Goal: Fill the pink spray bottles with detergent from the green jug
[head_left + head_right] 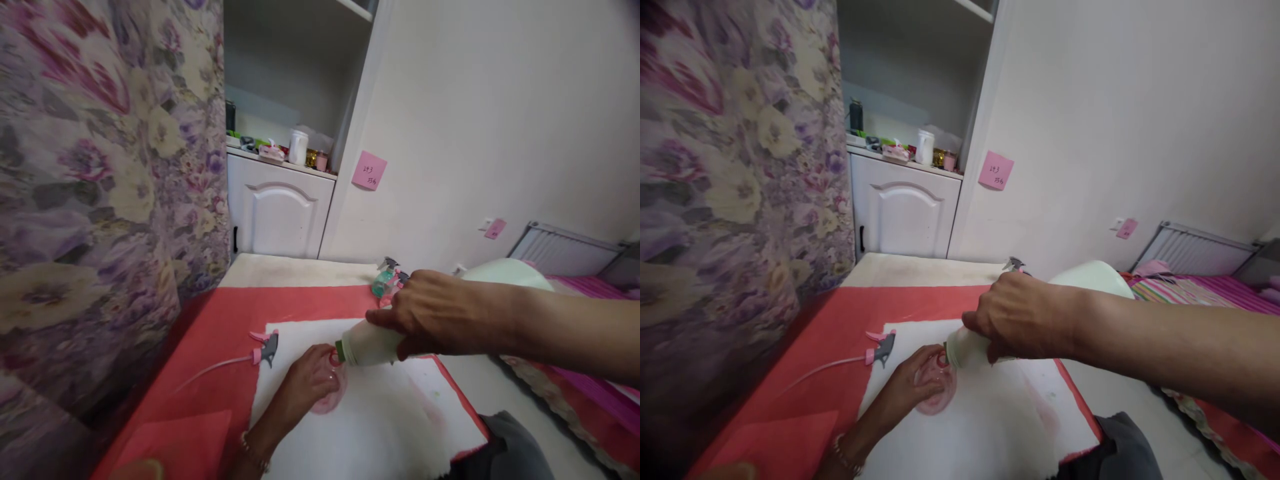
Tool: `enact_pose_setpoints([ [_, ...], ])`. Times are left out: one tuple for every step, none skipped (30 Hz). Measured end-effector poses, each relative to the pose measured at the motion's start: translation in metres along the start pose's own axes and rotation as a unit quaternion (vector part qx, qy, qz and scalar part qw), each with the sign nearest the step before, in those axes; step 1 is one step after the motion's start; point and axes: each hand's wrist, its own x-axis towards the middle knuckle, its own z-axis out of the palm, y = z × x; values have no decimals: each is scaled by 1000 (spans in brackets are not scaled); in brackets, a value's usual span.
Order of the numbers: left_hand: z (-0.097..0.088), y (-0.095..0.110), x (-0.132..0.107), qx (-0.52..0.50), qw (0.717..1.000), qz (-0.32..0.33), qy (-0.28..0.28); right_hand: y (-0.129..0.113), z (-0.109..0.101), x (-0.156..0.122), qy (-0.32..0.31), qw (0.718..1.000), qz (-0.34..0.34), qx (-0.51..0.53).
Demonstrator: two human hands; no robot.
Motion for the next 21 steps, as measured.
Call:
enact_pose_setpoints([
  [0, 0, 0, 0, 1000, -1, -1, 0, 0, 0, 0, 1000, -1, -3],
  [0, 0, 0, -1, 1000, -2, -1, 0, 0, 1, 0, 1000, -1, -5],
  [0, 0, 0, -2, 1000, -2, -2, 0, 0, 1, -2, 1000, -3, -6],
  [0, 0, 0, -4, 1000, 0, -3, 0, 0, 2, -2, 1000, -6, -8],
  [0, 0, 0, -6, 1000, 1, -4, 0, 0, 2, -1, 1000, -8, -8],
  [0, 0, -1, -10, 1000, 3, -6, 0, 0, 3, 2, 1000, -12, -8],
  [0, -1, -1, -14, 1000, 4, -7, 0, 0, 4, 6, 1000, -15, -9],
  [0, -1, -1, -18, 1000, 4, -8, 0, 0, 4, 10, 1000, -17, -11],
  [0, -1, -1, -21, 1000, 3, -9, 0, 0, 5, 13, 1000, -18, -14],
  [1, -2, -1, -24, 1000, 3, -9, 0, 0, 5, 15, 1000, -19, -17],
  [1, -2, -1, -26, 1000, 3, -9, 0, 0, 5, 16, 999, -20, -19],
  [1, -2, -2, -26, 1000, 4, -8, -1, 0, 6, 16, 999, -20, -21],
  [1, -2, -2, -24, 1000, 5, -7, -1, 0, 6, 15, 999, -20, -22],
  [1, -2, -1, -22, 1000, 5, -5, 0, 0, 6, 14, 999, -21, -21],
  [1, -2, -1, -20, 1000, 5, -4, 0, 0, 6, 15, 999, -21, -22],
  [0, -2, -1, -18, 1000, 4, -3, 0, 1, 6, 17, 999, -23, -24],
  [0, -2, 0, -18, 1000, 4, -3, 0, 2, 6, 21, 999, -25, -26],
  [0, -2, 0, -19, 1000, 5, -4, 0, 2, 6, 26, 999, -29, -28],
  [0, -3, 0, -20, 1000, 6, -5, 0, 2, 6, 31, 999, -31, -29],
  [0, -3, 0, -22, 1000, 6, -5, 1, 2, 6, 34, 998, -32, -29],
  [0, -3, 1, -24, 1000, 7, -5, 0, 2, 6, 33, 999, -31, -27],
])
